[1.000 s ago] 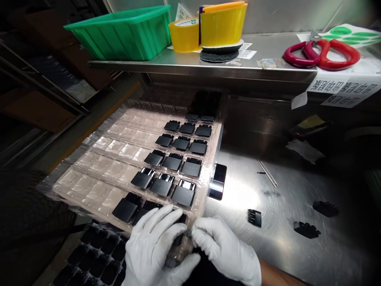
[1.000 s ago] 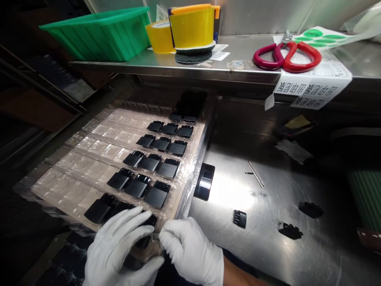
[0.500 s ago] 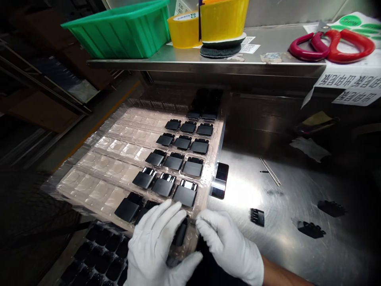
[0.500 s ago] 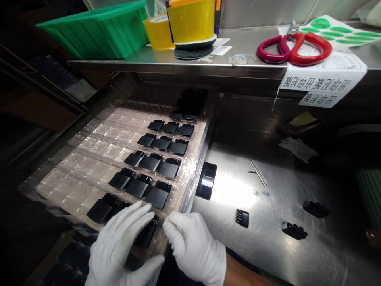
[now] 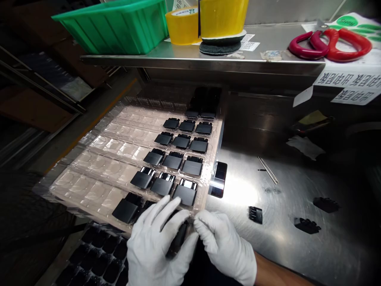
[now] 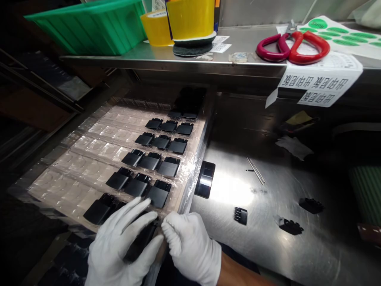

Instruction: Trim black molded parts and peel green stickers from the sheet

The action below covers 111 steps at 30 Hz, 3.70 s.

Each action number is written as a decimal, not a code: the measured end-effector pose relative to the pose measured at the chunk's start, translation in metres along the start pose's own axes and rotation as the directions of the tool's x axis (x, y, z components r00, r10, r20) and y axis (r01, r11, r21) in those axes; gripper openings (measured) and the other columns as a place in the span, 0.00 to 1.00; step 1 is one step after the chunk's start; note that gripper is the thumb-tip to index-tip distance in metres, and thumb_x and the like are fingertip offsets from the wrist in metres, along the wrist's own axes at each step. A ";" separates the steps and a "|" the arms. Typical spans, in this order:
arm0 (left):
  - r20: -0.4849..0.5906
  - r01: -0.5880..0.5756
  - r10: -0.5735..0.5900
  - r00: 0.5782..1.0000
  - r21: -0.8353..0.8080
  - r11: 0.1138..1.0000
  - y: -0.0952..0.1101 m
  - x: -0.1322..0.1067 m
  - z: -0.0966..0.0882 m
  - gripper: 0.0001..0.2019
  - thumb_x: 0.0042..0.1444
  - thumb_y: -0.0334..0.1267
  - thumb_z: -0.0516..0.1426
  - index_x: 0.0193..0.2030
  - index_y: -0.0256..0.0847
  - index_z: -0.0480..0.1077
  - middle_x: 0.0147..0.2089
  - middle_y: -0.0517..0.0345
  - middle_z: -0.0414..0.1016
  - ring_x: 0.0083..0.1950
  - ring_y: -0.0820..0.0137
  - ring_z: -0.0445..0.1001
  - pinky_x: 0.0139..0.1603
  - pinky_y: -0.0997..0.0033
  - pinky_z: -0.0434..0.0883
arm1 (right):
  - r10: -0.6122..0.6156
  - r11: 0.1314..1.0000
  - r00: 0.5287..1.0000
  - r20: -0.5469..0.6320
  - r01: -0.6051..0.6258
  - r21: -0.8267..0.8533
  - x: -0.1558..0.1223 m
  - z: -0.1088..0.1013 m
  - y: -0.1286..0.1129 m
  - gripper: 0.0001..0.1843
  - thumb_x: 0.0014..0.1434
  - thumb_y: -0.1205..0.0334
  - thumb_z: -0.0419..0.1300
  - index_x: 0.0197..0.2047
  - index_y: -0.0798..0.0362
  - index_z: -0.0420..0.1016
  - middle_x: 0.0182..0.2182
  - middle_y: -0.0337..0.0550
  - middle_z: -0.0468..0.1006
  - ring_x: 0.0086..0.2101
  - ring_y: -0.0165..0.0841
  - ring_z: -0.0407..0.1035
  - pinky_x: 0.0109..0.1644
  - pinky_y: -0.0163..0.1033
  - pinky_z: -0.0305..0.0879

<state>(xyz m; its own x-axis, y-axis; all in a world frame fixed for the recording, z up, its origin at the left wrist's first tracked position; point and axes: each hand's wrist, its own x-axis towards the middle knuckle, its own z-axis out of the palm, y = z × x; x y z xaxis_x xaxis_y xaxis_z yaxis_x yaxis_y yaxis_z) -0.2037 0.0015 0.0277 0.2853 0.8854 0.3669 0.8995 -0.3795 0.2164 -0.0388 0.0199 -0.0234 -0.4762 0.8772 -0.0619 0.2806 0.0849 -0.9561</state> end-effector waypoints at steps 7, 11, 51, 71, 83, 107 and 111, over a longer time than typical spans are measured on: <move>-0.030 0.007 -0.007 1.000 0.023 1.000 0.002 -0.001 -0.001 0.17 0.53 0.38 0.63 0.50 0.42 0.70 0.53 0.50 0.76 0.57 0.57 0.70 0.56 0.50 0.66 | -0.056 0.998 0.996 -0.064 0.055 -0.009 0.000 0.002 0.003 0.17 0.68 0.58 0.45 0.26 0.50 0.55 0.21 0.33 0.61 0.23 0.28 0.59 0.31 0.36 0.53; 0.003 -0.007 0.007 1.000 0.010 1.000 0.002 -0.002 -0.002 0.19 0.52 0.38 0.63 0.52 0.42 0.70 0.54 0.50 0.75 0.59 0.56 0.69 0.56 0.49 0.66 | -0.062 0.998 0.995 -0.076 0.060 -0.026 0.001 0.001 0.004 0.15 0.67 0.59 0.45 0.27 0.50 0.57 0.21 0.34 0.62 0.23 0.29 0.60 0.31 0.36 0.54; -0.067 0.012 -0.011 0.998 0.016 1.000 0.001 -0.002 0.002 0.15 0.51 0.37 0.64 0.46 0.40 0.71 0.51 0.46 0.77 0.57 0.54 0.72 0.57 0.43 0.66 | -0.081 0.997 0.994 -0.067 0.082 0.012 0.001 0.004 0.002 0.16 0.67 0.59 0.46 0.26 0.50 0.56 0.20 0.33 0.60 0.23 0.28 0.58 0.31 0.35 0.53; 0.013 -0.002 0.002 1.000 0.044 0.999 0.001 0.002 0.004 0.16 0.52 0.39 0.62 0.49 0.46 0.71 0.53 0.48 0.76 0.59 0.52 0.70 0.56 0.42 0.65 | -0.088 0.996 0.992 -0.091 0.086 -0.029 0.004 0.005 0.002 0.16 0.68 0.60 0.45 0.27 0.49 0.54 0.21 0.33 0.59 0.22 0.28 0.58 0.30 0.36 0.53; 0.035 0.027 -0.029 0.999 0.058 0.998 0.002 0.000 0.004 0.14 0.52 0.39 0.62 0.47 0.47 0.71 0.52 0.50 0.78 0.58 0.51 0.71 0.58 0.36 0.62 | -0.066 0.998 0.994 -0.084 0.068 0.016 0.005 0.007 0.004 0.16 0.67 0.58 0.46 0.26 0.50 0.55 0.21 0.33 0.60 0.22 0.28 0.59 0.30 0.34 0.54; 0.025 0.015 -0.016 1.000 0.028 1.000 0.002 0.002 0.004 0.12 0.52 0.37 0.61 0.44 0.48 0.72 0.51 0.50 0.78 0.57 0.52 0.72 0.60 0.36 0.58 | -0.053 0.998 0.998 -0.027 0.055 0.044 0.004 0.005 0.005 0.16 0.68 0.58 0.46 0.28 0.49 0.55 0.22 0.32 0.60 0.24 0.28 0.59 0.30 0.35 0.53; 0.006 0.013 -0.013 1.000 0.024 1.000 0.002 0.002 0.004 0.12 0.51 0.37 0.62 0.44 0.47 0.72 0.50 0.49 0.79 0.57 0.52 0.73 0.61 0.37 0.58 | -0.052 0.997 0.998 -0.020 0.053 0.065 0.003 0.005 0.006 0.16 0.68 0.57 0.47 0.27 0.49 0.55 0.22 0.32 0.60 0.24 0.28 0.58 0.29 0.34 0.53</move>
<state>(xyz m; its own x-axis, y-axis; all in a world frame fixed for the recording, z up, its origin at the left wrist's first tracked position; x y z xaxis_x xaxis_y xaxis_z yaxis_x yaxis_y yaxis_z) -0.1994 0.0039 0.0252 0.2755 0.8921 0.3581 0.9108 -0.3614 0.1996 -0.0428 0.0208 -0.0311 -0.4737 0.8807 -0.0065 0.2005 0.1006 -0.9745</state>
